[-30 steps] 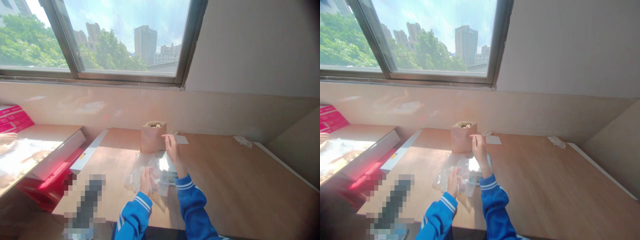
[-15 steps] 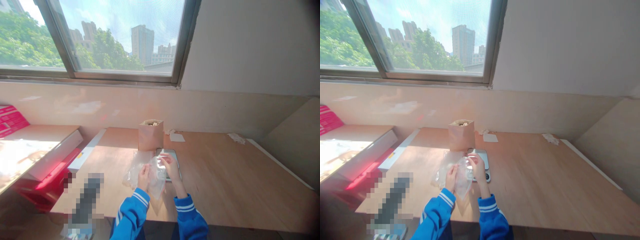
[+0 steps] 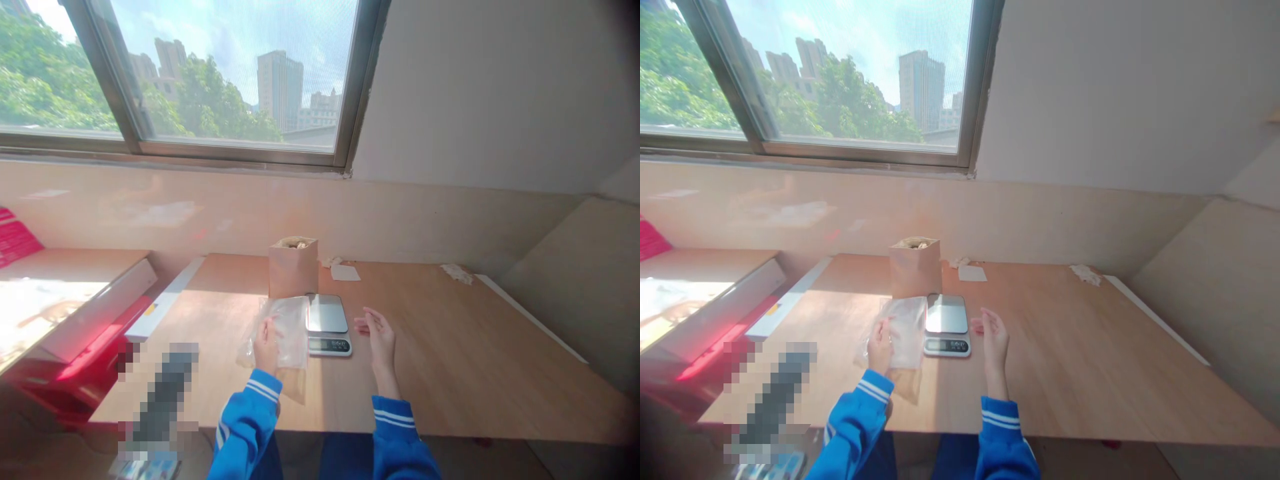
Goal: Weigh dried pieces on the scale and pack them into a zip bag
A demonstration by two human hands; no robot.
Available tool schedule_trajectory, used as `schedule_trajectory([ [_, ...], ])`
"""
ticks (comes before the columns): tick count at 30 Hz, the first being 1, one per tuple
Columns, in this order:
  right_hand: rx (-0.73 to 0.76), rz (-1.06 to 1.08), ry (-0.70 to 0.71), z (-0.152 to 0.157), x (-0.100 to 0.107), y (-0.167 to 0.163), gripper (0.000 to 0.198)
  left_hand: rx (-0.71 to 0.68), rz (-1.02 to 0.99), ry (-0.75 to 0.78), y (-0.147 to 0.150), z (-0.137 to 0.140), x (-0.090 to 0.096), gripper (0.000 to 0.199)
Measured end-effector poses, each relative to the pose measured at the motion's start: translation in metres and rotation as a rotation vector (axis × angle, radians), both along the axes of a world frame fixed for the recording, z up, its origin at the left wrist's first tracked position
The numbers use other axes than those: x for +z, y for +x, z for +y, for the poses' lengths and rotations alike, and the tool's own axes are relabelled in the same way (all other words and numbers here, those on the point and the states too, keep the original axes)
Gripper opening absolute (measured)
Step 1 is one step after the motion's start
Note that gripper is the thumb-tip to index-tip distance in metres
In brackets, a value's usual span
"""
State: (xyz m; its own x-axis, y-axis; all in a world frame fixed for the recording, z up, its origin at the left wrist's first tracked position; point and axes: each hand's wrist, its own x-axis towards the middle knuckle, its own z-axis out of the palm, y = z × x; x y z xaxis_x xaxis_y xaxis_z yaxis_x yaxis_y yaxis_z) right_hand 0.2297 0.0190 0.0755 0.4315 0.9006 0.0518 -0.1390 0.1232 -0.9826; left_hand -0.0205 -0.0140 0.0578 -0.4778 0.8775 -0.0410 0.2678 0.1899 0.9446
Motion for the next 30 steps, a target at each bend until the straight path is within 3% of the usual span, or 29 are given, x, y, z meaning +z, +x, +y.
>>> schedule_trajectory([
  [4,0.017,-0.207,-0.032,0.002,-0.029,0.006,0.049,0.093,0.132,0.037,-0.017,0.012,0.011,0.043],
  [7,-0.031,-0.453,-0.043,0.003,-0.057,0.004,0.05,0.199,0.379,0.012,-0.02,0.015,0.015,0.049],
  [9,-0.088,-0.608,-0.074,0.002,-0.076,0.0,0.052,0.243,0.529,0.078,-0.016,0.014,0.018,0.054],
  [11,-0.076,-0.718,-0.103,0.001,-0.092,-0.003,0.055,0.208,0.652,0.158,-0.009,0.011,0.019,0.053],
  [13,-0.035,-0.785,-0.115,0.001,-0.103,-0.007,0.055,0.08,0.745,0.201,-0.002,0.009,0.016,0.05],
  [17,-0.003,-0.84,-0.161,0.002,-0.109,-0.014,0.055,-0.162,0.84,0.037,0.004,0.012,-0.008,0.045],
  [19,0.017,-0.865,-0.199,0.002,-0.107,-0.016,0.057,-0.206,0.855,-0.039,0.002,0.014,-0.024,0.045],
  [22,0.05,-0.893,-0.241,0.002,-0.105,-0.017,0.062,-0.226,0.889,-0.035,-0.001,0.013,-0.039,0.049],
  [30,0.064,-0.864,-0.214,0.0,-0.107,-0.015,0.066,-0.132,0.812,-0.046,0.005,0.013,-0.026,0.055],
])
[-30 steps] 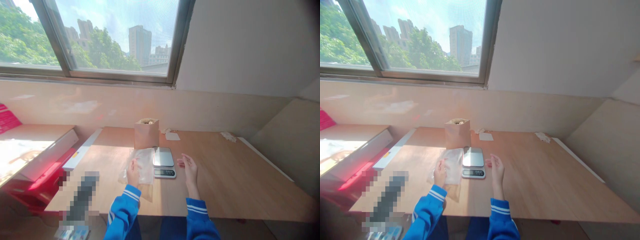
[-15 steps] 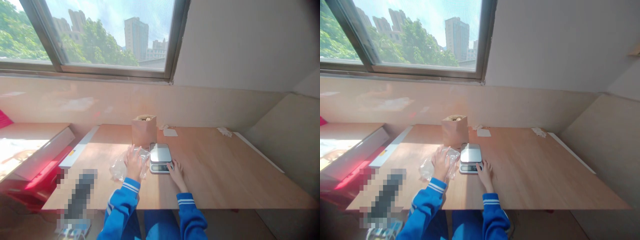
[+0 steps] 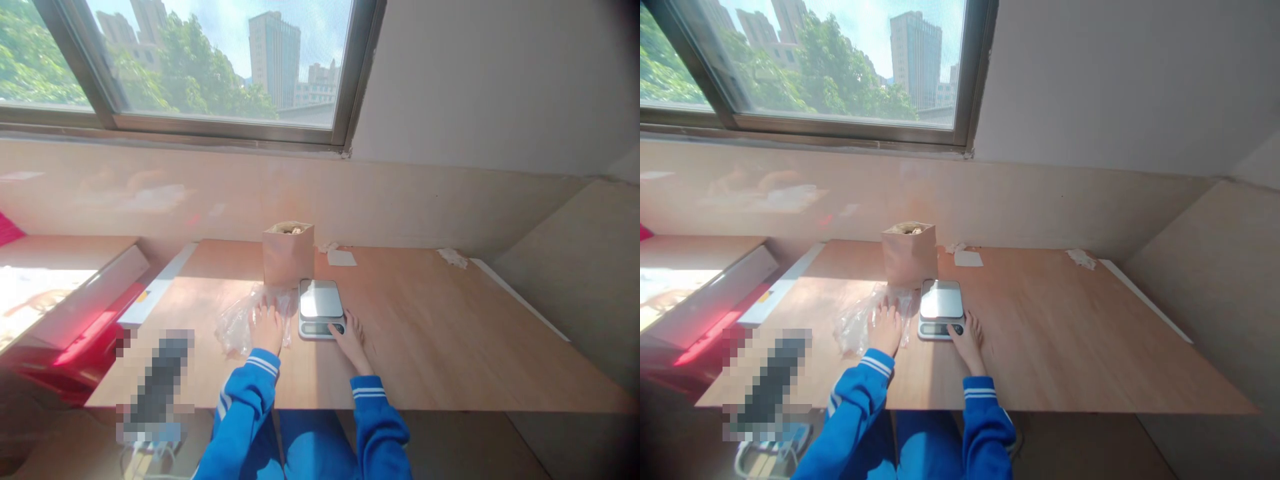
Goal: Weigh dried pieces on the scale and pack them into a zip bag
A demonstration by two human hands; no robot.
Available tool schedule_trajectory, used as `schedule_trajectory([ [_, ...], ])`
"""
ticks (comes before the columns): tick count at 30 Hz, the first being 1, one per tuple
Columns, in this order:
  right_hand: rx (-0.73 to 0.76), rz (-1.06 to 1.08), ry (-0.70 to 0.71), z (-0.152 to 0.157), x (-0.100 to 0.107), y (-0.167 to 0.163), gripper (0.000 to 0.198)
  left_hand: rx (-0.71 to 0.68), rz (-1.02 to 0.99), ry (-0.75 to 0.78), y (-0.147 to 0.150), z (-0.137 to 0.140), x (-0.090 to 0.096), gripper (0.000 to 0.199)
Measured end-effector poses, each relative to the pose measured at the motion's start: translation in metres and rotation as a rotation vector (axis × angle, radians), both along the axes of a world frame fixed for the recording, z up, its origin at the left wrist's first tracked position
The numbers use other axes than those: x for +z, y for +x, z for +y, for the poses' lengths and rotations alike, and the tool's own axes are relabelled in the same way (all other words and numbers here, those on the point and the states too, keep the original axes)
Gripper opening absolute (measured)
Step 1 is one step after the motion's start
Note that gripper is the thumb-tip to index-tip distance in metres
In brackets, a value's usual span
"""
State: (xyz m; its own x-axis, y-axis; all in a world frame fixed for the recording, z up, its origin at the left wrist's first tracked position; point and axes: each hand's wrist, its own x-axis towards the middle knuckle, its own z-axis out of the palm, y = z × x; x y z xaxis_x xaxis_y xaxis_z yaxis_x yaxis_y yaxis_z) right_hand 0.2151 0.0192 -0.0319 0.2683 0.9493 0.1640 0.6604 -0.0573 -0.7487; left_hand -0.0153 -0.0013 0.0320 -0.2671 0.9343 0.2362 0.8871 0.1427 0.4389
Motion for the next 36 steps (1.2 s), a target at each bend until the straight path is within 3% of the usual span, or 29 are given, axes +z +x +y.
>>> schedule_trajectory([
  [9,0.019,0.035,0.063,0.002,-0.004,0.005,0.063,0.015,-0.158,-0.012,0.001,0.0,0.005,0.048],
  [12,-0.045,0.065,0.145,0.005,-0.004,0.02,0.052,0.056,-0.243,-0.034,-0.002,0.004,0.019,0.043],
  [14,-0.13,0.081,0.206,0.004,-0.003,0.032,0.042,0.075,-0.346,-0.011,-0.005,0.007,0.043,0.04],
  [16,-0.2,0.13,0.249,0.001,-0.002,0.044,0.036,0.037,-0.366,0.084,-0.006,0.013,0.079,0.037],
  [18,-0.241,0.179,0.264,-0.001,-0.002,0.051,0.033,-0.094,-0.372,0.352,-0.005,0.025,0.124,0.033],
  [21,-0.242,0.19,0.264,-0.002,-0.002,0.054,0.029,-0.149,-0.275,0.585,0.0,0.059,0.188,0.03],
  [24,-0.239,0.204,0.267,-0.002,0.001,0.052,0.027,-0.139,-0.161,0.599,0.005,0.107,0.223,0.03],
  [26,-0.239,0.212,0.266,-0.003,0.004,0.05,0.027,-0.133,-0.087,0.482,0.006,0.138,0.226,0.027],
  [30,-0.236,0.22,0.261,-0.007,0.01,0.049,0.027,-0.115,0.019,0.177,0.008,0.17,0.204,0.024],
  [36,-0.227,0.258,0.242,-0.009,0.012,0.05,0.027,-0.062,0.09,0.233,0.012,0.161,0.19,0.025],
])
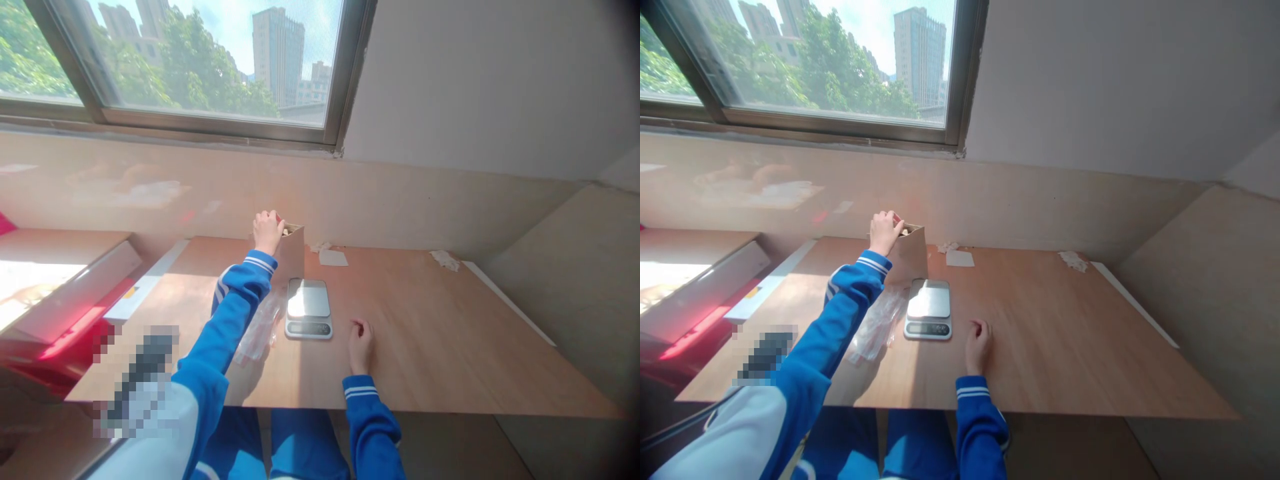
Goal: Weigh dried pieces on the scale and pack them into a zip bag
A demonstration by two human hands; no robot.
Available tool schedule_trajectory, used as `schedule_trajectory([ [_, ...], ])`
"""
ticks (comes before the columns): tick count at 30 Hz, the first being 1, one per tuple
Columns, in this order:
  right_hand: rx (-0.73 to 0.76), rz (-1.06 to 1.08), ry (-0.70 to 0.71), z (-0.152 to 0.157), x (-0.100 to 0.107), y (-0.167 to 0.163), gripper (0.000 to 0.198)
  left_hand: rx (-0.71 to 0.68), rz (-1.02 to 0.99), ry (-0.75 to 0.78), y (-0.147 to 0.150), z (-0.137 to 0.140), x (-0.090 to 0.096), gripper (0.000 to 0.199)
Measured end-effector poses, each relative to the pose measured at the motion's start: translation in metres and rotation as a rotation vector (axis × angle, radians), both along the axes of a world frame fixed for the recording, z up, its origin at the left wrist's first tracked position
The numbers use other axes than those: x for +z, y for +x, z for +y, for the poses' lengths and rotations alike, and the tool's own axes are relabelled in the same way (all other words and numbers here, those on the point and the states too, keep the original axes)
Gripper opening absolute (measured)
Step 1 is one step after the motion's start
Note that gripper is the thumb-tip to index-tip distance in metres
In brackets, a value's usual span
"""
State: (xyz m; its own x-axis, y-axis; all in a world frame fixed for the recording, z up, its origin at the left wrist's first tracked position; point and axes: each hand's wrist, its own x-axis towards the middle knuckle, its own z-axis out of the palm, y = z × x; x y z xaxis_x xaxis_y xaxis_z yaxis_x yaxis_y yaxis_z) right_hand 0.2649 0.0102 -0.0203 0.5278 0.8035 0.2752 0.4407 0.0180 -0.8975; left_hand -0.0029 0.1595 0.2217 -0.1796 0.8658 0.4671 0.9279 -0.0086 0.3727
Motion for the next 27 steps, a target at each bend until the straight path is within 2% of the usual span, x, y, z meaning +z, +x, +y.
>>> schedule_trajectory([
  [3,-0.004,0.027,-0.008,0.0,0.0,0.0,0.028,-0.051,0.023,-0.052,0.001,-0.008,0.002,0.027],
  [9,-0.001,0.063,-0.005,-0.001,0.001,0.0,0.027,-0.1,0.027,-0.343,-0.004,-0.019,0.013,0.038],
  [12,-0.009,0.09,-0.007,-0.001,0.001,0.0,0.027,-0.179,0.054,-0.492,-0.006,-0.019,0.018,0.033],
  [14,-0.016,0.11,0.003,0.0,0.001,-0.001,0.026,-0.222,0.055,-0.527,-0.007,-0.017,0.019,0.026],
  [18,-0.016,0.118,0.03,0.0,0.0,0.0,0.024,-0.244,0.046,-0.516,-0.008,-0.016,0.017,0.016],
  [22,-0.015,0.113,0.024,0.0,0.0,0.0,0.024,-0.246,-0.008,-0.375,-0.01,-0.02,0.012,0.015],
  [24,-0.017,0.108,0.017,0.0,0.001,0.0,0.024,-0.285,-0.048,-0.314,-0.012,-0.022,0.009,0.017],
  [27,-0.016,0.106,0.011,-0.001,0.002,-0.001,0.023,-0.383,-0.099,-0.31,-0.017,-0.022,0.009,0.019],
])
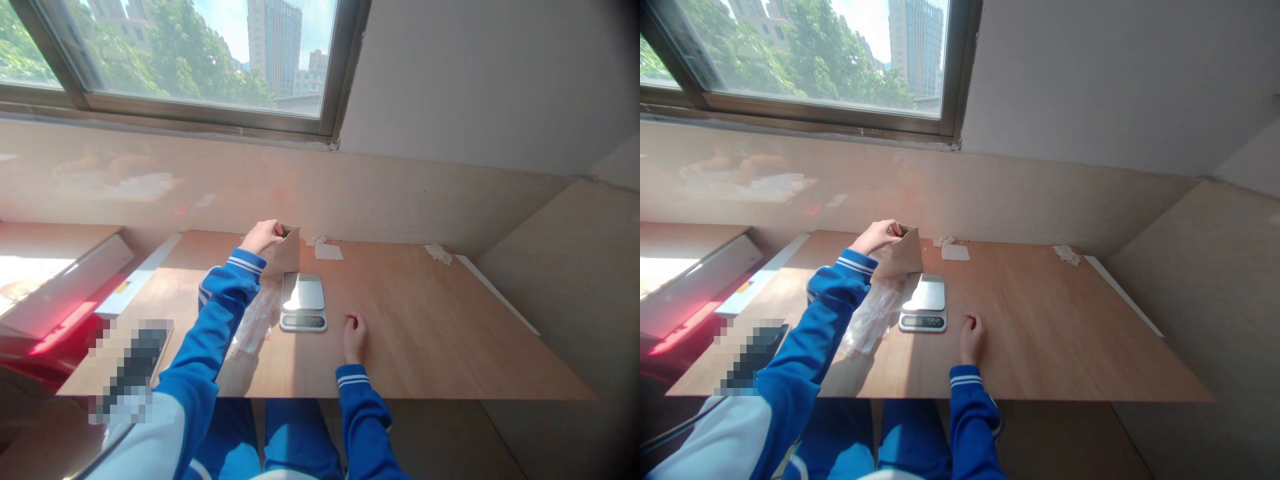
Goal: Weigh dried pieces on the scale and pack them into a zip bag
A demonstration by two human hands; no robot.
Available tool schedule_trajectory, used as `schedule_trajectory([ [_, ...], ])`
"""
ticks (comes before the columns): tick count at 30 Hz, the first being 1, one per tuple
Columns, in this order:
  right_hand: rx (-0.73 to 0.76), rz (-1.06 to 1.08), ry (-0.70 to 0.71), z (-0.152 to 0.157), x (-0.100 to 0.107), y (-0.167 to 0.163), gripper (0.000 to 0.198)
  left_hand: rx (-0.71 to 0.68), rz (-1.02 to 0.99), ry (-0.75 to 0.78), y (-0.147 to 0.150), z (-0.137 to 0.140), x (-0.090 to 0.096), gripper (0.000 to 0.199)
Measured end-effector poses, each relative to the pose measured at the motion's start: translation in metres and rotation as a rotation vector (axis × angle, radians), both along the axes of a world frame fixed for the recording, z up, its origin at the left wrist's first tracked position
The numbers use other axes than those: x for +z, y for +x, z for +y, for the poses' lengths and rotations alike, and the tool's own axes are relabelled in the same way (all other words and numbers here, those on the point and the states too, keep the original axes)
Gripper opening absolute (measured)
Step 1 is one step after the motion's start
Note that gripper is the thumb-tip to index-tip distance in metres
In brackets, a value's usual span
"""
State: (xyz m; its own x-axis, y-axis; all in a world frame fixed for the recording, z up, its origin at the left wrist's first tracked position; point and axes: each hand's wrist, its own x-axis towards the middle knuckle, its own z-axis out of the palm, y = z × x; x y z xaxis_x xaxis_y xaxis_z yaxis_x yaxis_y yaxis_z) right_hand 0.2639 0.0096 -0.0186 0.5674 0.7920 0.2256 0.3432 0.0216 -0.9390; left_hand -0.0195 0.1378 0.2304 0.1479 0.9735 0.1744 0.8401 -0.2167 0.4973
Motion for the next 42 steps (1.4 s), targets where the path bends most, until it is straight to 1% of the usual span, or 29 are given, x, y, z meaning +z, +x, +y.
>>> schedule_trajectory([
  [4,-0.004,0.0,0.0,-0.001,0.002,-0.001,0.022,-0.137,0.019,-0.11,-0.006,0.003,0.005,0.018],
  [7,-0.011,0.004,-0.009,-0.002,0.004,-0.001,0.022,-0.134,0.002,-0.143,-0.008,0.002,0.009,0.02],
  [9,-0.015,0.011,-0.022,-0.003,0.005,-0.001,0.022,-0.082,-0.054,-0.105,-0.009,-0.001,0.01,0.02],
  [12,-0.014,0.016,-0.033,-0.003,0.004,-0.001,0.023,-0.008,-0.126,0.004,-0.009,-0.006,0.011,0.017],
  [15,-0.013,0.019,-0.025,-0.002,0.002,-0.001,0.022,0.009,-0.163,0.112,-0.01,-0.008,0.012,0.014],
  [20,-0.003,0.028,-0.001,0.0,-0.001,-0.001,0.021,0.009,-0.144,0.172,-0.007,-0.009,0.014,0.01],
  [22,-0.004,0.023,-0.004,0.0,-0.001,-0.001,0.022,0.014,-0.135,0.226,-0.004,-0.01,0.016,0.011],
  [27,0.007,0.022,-0.025,0.0,0.0,-0.002,0.022,0.091,-0.101,0.38,0.006,-0.016,0.027,0.013],
  [30,-0.002,0.009,-0.013,-0.001,0.003,-0.003,0.022,0.075,-0.101,0.414,0.012,-0.023,0.035,0.014],
  [34,-0.005,-0.01,-0.01,-0.001,0.007,-0.004,0.023,0.01,-0.099,0.377,0.022,-0.036,0.04,0.014],
  [36,-0.003,-0.015,-0.009,-0.001,0.007,-0.004,0.023,-0.042,-0.097,0.336,0.032,-0.039,0.034,0.013],
  [38,0.004,-0.008,-0.002,-0.001,0.007,-0.004,0.023,-0.084,-0.108,0.295,0.045,-0.041,0.019,0.012],
  [40,0.028,0.014,0.002,0.0,0.006,-0.005,0.023,-0.084,-0.15,0.245,0.06,-0.043,-0.006,0.011],
  [41,0.046,0.023,0.004,0.0,0.007,-0.005,0.024,-0.086,-0.178,0.193,0.068,-0.045,-0.021,0.01],
  [42,0.068,0.029,0.008,0.001,0.007,-0.005,0.026,-0.107,-0.21,0.103,0.076,-0.047,-0.037,0.01],
])
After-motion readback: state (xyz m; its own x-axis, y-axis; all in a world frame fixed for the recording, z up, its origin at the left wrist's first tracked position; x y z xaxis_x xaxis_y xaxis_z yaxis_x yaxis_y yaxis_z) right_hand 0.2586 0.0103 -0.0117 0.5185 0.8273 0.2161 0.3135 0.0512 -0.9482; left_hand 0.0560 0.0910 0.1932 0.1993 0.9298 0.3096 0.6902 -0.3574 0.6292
